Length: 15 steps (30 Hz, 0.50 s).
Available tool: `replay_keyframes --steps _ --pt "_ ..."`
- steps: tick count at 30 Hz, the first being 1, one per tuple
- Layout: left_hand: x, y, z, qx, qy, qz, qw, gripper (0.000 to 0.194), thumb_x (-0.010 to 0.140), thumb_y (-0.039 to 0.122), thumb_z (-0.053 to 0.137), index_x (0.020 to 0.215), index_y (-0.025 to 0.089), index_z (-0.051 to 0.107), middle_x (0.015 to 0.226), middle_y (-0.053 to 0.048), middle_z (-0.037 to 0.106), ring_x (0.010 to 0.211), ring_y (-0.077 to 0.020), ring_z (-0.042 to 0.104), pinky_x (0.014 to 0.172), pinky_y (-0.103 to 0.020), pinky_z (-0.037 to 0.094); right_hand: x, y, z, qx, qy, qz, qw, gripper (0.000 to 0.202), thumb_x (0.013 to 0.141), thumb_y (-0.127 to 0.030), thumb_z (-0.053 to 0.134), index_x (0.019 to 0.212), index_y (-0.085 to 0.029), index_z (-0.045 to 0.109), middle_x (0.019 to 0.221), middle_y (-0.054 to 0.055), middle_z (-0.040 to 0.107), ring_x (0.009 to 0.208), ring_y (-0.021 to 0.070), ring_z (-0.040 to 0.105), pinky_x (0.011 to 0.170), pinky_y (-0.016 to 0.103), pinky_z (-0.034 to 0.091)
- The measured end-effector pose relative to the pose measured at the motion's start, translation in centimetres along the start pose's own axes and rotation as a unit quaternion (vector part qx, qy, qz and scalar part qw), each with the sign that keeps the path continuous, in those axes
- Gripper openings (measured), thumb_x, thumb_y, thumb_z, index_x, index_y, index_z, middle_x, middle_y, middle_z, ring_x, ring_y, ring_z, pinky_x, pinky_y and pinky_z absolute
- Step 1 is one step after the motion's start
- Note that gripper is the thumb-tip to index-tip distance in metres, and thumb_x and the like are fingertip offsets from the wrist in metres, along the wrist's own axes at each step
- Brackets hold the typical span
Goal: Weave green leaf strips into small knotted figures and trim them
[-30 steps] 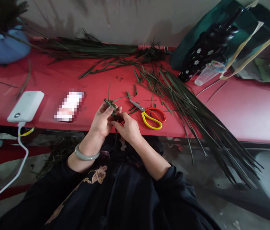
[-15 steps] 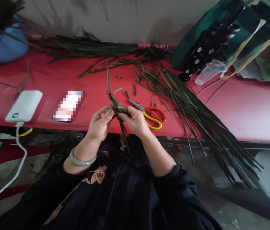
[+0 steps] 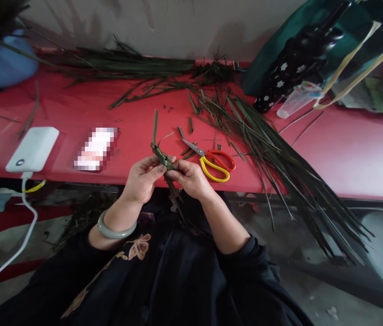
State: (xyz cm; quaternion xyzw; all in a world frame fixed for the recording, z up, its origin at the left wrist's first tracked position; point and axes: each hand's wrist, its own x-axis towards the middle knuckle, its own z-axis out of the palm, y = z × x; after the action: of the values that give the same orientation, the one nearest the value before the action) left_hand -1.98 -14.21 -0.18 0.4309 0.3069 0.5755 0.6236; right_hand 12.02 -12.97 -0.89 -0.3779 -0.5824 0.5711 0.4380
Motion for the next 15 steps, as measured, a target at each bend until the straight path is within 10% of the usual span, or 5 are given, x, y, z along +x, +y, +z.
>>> replay_keyframes --steps 15 --pt "0.25 -0.39 -0.36 0.009 0.018 -0.019 1.0 0.033 0.07 0.03 0.075 0.1 0.021 0.067 0.091 -0.004 0.072 0.094 -0.0205 0.067 0.087 -0.034 0.05 -0.2 0.09 -0.58 -0.067 0.004 0.036 0.997 0.025 0.07 -0.037 0.067 0.064 -0.017 0.054 0.06 -0.003 0.053 0.055 0.0077 0.045 0.058 0.024 0.043"
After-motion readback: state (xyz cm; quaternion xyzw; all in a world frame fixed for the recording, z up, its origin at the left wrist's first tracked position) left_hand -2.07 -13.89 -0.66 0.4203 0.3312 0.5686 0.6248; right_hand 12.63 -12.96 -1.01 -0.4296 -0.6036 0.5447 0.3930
